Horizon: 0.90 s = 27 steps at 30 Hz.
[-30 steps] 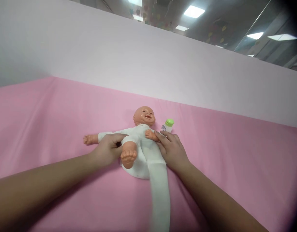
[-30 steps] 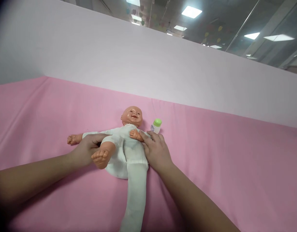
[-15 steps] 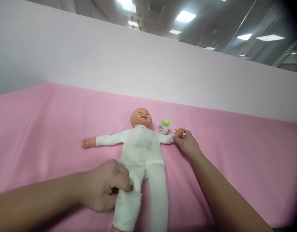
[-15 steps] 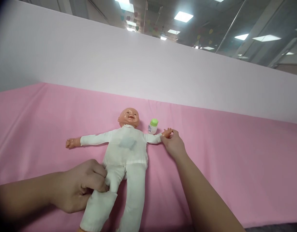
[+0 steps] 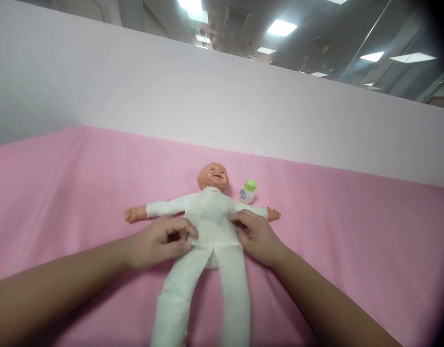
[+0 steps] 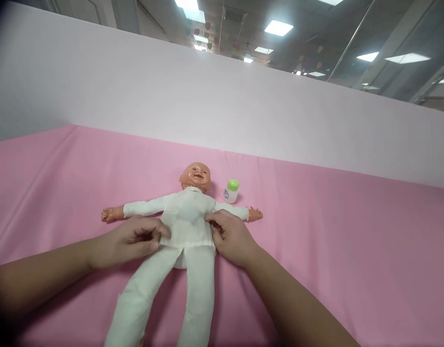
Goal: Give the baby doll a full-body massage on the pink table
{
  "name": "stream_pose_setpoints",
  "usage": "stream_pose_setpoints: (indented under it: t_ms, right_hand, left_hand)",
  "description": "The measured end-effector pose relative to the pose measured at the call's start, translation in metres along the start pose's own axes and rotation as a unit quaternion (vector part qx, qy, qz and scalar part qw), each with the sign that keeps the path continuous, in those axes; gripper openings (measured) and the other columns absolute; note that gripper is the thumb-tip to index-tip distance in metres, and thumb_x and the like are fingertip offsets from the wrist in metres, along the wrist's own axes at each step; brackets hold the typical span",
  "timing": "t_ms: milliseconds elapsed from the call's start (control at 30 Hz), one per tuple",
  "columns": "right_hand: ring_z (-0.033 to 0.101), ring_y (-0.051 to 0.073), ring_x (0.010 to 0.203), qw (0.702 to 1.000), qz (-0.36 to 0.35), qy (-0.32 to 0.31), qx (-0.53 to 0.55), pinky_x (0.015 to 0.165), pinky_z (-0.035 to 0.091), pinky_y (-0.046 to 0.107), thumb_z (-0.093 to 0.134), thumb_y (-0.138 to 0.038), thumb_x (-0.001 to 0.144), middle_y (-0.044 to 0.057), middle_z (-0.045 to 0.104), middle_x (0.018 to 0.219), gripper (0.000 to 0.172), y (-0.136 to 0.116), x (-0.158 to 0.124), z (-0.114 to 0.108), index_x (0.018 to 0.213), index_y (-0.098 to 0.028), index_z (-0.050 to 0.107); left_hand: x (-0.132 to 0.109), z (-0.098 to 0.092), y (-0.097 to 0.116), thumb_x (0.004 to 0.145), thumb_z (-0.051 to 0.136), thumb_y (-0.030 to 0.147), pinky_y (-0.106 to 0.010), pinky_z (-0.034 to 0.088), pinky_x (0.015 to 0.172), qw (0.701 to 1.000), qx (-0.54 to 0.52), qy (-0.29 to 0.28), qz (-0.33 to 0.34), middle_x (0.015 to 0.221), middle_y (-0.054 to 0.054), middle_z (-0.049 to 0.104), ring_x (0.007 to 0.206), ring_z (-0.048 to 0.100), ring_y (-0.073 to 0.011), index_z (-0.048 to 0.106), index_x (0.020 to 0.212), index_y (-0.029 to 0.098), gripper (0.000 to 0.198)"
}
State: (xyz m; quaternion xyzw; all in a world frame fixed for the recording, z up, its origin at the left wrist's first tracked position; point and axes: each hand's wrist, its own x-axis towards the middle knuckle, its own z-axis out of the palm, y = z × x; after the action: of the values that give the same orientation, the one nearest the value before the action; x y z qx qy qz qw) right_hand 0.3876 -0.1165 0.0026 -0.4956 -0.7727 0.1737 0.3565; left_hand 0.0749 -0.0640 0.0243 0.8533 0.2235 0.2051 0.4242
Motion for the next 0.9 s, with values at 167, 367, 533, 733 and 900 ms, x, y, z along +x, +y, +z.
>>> stream_pose_setpoints:
  t_ms: [167, 367, 533, 733, 900]
  right_hand:
    - [0.067, 0.023, 0.118, 0.999, -0.038, 0.007, -0.007, 0.105, 0.056, 0.043, 0.049, -0.009, 0.092, 0.005, 0.072, 0.126, 0.048, -0.006, -0.004, 0.021, 0.132, -0.028, 0.068]
    - [0.044, 0.037, 0.148, 0.985, -0.063, -0.065, -0.145, 0.119, 0.042, 0.058, 0.064, -0.016, 0.079, 0.017, 0.039, 0.166, 0.091, -0.026, -0.012, 0.028, 0.165, -0.023, 0.033]
    - [0.036, 0.05, 0.148, 0.962, -0.138, -0.095, -0.217, 0.117, 0.032, 0.072, 0.077, -0.027, 0.068, 0.017, 0.023, 0.174, 0.111, -0.055, -0.01, 0.034, 0.167, -0.031, 0.025]
    - [0.058, 0.03, 0.132, 0.9, -0.409, -0.063, -0.135, 0.111, 0.048, 0.051, 0.065, -0.027, 0.09, 0.012, 0.057, 0.153, 0.049, -0.069, -0.022, 0.051, 0.139, -0.028, 0.058]
    - [0.062, 0.031, 0.128, 0.921, -0.361, 0.145, -0.007, 0.101, 0.059, 0.047, 0.059, -0.027, 0.096, 0.019, 0.046, 0.158, 0.046, -0.044, -0.018, 0.045, 0.141, -0.02, 0.053]
  left_hand:
    - [0.008, -0.015, -0.005, 0.101, 0.05, 0.058, -0.03, 0.04, 0.064, 0.955, 0.204, 0.153, -0.154, 0.071, 0.001, 0.066, 0.067, 0.06, -0.0193, 0.065, 0.115, 0.022, 0.041]
    - [0.011, -0.021, 0.008, 0.101, 0.042, 0.067, -0.037, 0.043, 0.072, 0.924, 0.257, 0.18, -0.219, 0.097, -0.009, 0.077, 0.088, 0.07, -0.0312, 0.06, 0.135, 0.019, 0.062]
    - [0.01, -0.017, 0.007, 0.1, 0.042, 0.068, -0.038, 0.046, 0.074, 0.919, 0.273, 0.185, -0.216, 0.102, -0.012, 0.076, 0.093, 0.071, -0.0335, 0.057, 0.142, 0.017, 0.068]
    - [0.011, -0.019, -0.015, 0.101, 0.039, 0.07, -0.05, 0.047, 0.1, 0.927, 0.281, 0.18, -0.171, 0.136, -0.02, 0.065, 0.125, 0.06, -0.0407, 0.047, 0.153, 0.014, 0.076]
    - [0.009, -0.019, -0.036, 0.099, 0.04, 0.074, -0.058, 0.041, 0.113, 0.916, 0.292, 0.175, -0.211, 0.158, -0.021, 0.047, 0.146, 0.041, -0.0451, 0.032, 0.164, 0.017, 0.087]
